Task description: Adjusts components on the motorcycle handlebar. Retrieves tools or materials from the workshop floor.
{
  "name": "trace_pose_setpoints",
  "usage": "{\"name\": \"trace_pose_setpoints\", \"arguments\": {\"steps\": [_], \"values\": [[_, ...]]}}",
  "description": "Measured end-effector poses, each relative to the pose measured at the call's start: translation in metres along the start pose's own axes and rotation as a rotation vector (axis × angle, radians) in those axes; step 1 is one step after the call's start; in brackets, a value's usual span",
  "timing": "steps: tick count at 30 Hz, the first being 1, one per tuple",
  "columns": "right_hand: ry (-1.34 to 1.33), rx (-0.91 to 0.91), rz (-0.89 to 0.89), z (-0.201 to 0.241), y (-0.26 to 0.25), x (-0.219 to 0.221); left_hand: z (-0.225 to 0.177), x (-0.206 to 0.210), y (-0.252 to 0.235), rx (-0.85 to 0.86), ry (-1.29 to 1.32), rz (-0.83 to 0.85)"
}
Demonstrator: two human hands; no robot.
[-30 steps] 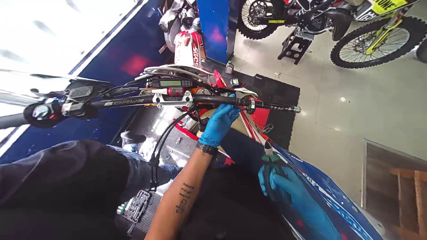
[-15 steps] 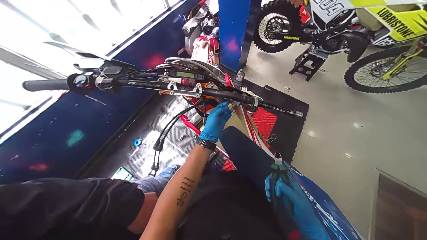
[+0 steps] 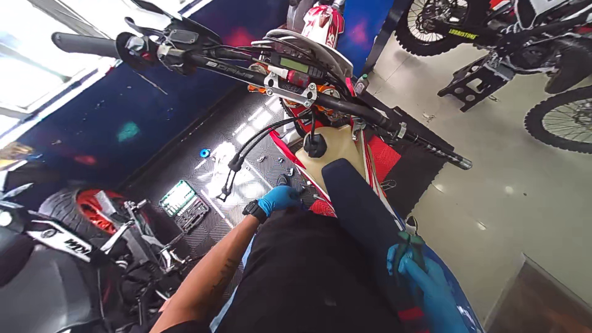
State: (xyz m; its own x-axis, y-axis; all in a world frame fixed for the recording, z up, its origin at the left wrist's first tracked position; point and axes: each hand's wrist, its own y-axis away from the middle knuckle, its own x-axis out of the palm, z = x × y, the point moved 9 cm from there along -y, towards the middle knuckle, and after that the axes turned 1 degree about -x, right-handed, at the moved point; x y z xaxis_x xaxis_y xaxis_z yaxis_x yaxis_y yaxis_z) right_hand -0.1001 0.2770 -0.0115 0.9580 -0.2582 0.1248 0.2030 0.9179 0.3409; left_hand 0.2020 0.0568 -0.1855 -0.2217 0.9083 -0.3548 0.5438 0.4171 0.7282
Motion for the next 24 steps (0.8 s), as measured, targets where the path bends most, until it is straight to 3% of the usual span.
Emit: {"name": "trace_pose_setpoints", "arguments": {"steps": [6, 11, 18, 24], "values": [[0.181, 0.068, 0.066, 0.016, -0.013, 0.025, 0.06, -0.005, 0.024, -0.097, 0.278, -0.16], [0.331, 0.098, 0.105, 0.016, -0.023, 0.038, 0.137, 0.023, 0.053, -0.303, 0.413, -0.241], [0.633, -0.049, 0.158, 0.027, -0.04, 0.048, 0.294, 0.126, 0.103, -0.702, 0.824, -0.379], [0.779, -0.183, 0.241, 0.018, -0.057, 0.061, 0.331, 0.191, 0.166, -0.873, 0.981, -0.424]]}}
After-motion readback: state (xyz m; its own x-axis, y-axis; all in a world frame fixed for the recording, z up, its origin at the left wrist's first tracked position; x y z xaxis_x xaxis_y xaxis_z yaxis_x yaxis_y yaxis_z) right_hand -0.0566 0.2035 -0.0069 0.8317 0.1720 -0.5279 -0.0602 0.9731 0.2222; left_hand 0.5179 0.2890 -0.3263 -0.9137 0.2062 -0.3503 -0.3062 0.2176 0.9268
